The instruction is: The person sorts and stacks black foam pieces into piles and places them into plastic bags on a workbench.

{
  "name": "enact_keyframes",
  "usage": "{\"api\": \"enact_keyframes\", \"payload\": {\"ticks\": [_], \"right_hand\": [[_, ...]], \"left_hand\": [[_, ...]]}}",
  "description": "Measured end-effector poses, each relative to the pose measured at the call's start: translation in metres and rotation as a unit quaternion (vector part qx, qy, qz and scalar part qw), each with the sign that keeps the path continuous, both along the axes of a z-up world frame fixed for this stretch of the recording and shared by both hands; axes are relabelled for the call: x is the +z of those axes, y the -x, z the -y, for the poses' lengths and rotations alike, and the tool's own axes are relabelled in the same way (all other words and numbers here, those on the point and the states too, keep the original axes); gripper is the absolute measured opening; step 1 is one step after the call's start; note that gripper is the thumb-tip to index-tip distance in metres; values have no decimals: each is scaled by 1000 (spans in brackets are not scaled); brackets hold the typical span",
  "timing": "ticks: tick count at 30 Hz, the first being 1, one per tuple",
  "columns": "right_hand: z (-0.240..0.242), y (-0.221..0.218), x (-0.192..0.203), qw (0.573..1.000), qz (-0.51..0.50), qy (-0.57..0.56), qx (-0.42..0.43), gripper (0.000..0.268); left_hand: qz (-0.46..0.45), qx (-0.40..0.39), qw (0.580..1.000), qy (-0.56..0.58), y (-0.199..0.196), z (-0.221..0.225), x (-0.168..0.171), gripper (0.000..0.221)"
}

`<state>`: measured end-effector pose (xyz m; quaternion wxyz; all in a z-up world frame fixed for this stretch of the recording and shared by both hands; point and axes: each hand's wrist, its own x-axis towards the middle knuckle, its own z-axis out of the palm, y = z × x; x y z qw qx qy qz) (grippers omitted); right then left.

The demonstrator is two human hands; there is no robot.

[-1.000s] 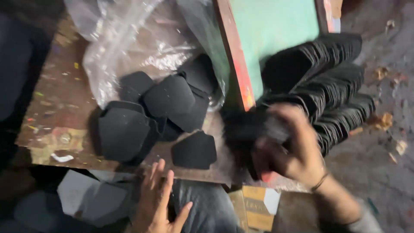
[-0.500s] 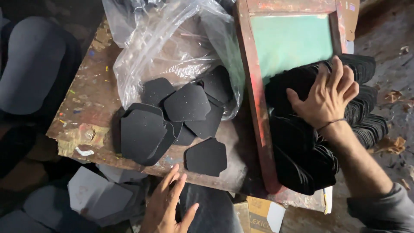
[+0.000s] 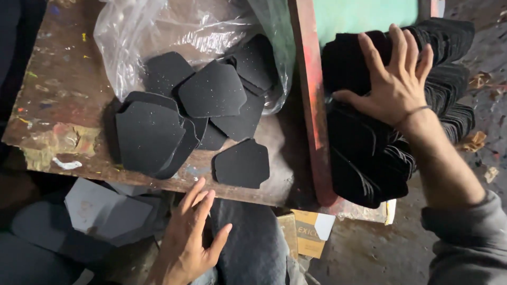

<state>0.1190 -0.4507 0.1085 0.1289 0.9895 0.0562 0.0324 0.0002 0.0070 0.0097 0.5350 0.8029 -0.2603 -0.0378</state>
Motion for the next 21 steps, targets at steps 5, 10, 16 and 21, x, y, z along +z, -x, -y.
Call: {"api": "enact_keyframes", "payload": {"ticks": [5,10,16,21], "right_hand": [[-6,-16,48,998,-34,-55,4,97],[29,-32,30,993,-44,-43,100,89],[-17,-12,39,976,-41,-212,2,93],[-139,50,70,983,20,-121,139,75]], "left_hand": [[5,3,1000,-2,-1,1,-1,79],[30,8,1000,5,-6,3,1,79],[32,33,999,2,0,-4,2,74],[42,45,998,-7,-2,0,11,71]]}}
